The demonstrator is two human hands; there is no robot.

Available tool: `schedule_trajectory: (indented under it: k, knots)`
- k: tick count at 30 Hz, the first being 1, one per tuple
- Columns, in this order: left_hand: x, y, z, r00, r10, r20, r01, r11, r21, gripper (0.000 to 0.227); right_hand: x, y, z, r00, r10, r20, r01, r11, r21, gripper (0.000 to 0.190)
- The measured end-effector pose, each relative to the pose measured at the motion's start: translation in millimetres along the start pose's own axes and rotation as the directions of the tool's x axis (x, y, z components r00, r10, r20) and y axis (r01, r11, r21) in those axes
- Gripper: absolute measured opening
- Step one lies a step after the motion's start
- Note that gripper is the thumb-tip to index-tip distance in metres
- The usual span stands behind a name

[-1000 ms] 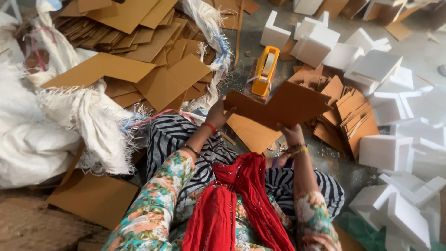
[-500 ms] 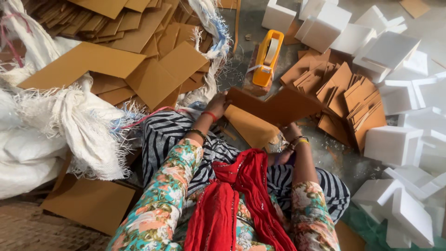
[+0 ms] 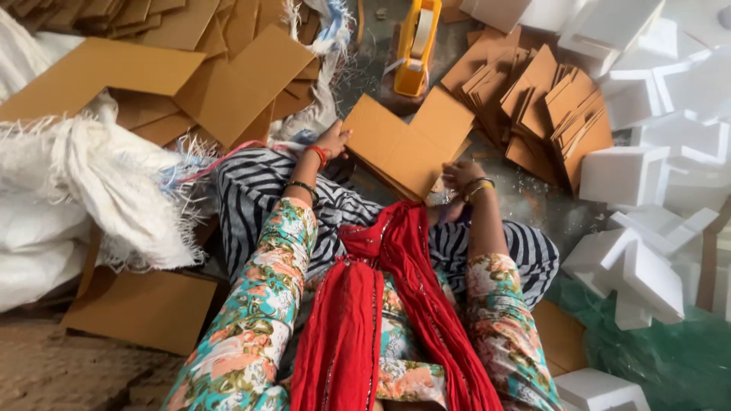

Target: The person sits on the floor and assembles small cardboard boxes by inserting white foam inserts into the cardboard shells. They use a yellow tape dispenser to seal the boxes with clear tape. The person handles the boxes one at a time, stacking the finished units to the side.

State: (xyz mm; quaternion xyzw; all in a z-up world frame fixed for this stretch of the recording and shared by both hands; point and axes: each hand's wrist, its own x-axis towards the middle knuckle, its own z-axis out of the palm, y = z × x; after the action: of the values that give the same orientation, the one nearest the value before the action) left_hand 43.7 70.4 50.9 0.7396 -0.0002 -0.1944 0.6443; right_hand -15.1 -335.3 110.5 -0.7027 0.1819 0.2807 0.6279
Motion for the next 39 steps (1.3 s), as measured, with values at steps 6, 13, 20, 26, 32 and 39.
schedule_trajectory:
  k: [6, 13, 20, 26, 32, 39]
  knots:
    - [12.5, 4.5, 5.0, 0.995, -0.037, 0.094, 0.052, 0.986, -0.160, 0.043, 19.1, 9.0, 13.5, 0.947, 0.316, -0.056, -0.282, 0.903, 0.323, 0.064]
    - [27.0, -3.2, 12.2, 0.990, -0.005, -0.139, 0.027, 0.988, 0.155, 0.036, 33.0, 29.5, 15.5, 0.938, 0.062, -0.340, -0.129, 0.975, -0.179, 0.092]
    - [-32.8, 31.1, 18.0, 0.724, 0.504, -0.471, -0.095, 0.749, 0.655, 0.070, 37.4, 19.6, 4.7, 0.814, -0.420, -0.402, -0.115, 0.562, -0.819, 0.106]
    - [-95.6, 134.3, -56.8, 0.516, 0.615, -0.596, 0.267, 0.546, 0.794, 0.110, 14.1, 3.2, -10.9, 0.720, -0.593, -0.360, 0.160, 0.646, -0.746, 0.066]
    - [-137.7, 138.1, -137.3, 0.675, 0.330, -0.660, 0.502, 0.450, 0.739, 0.087, 0.0, -30.0, 4.5, 0.695, -0.679, -0.236, 0.239, 0.528, -0.815, 0.045]
    - [-202.2, 160.4, -41.1, 0.613, 0.635, -0.470, 0.069, 0.549, 0.833, 0.074, -59.0, -71.5, 62.3, 0.716, -0.692, -0.096, 0.575, 0.662, -0.481, 0.045]
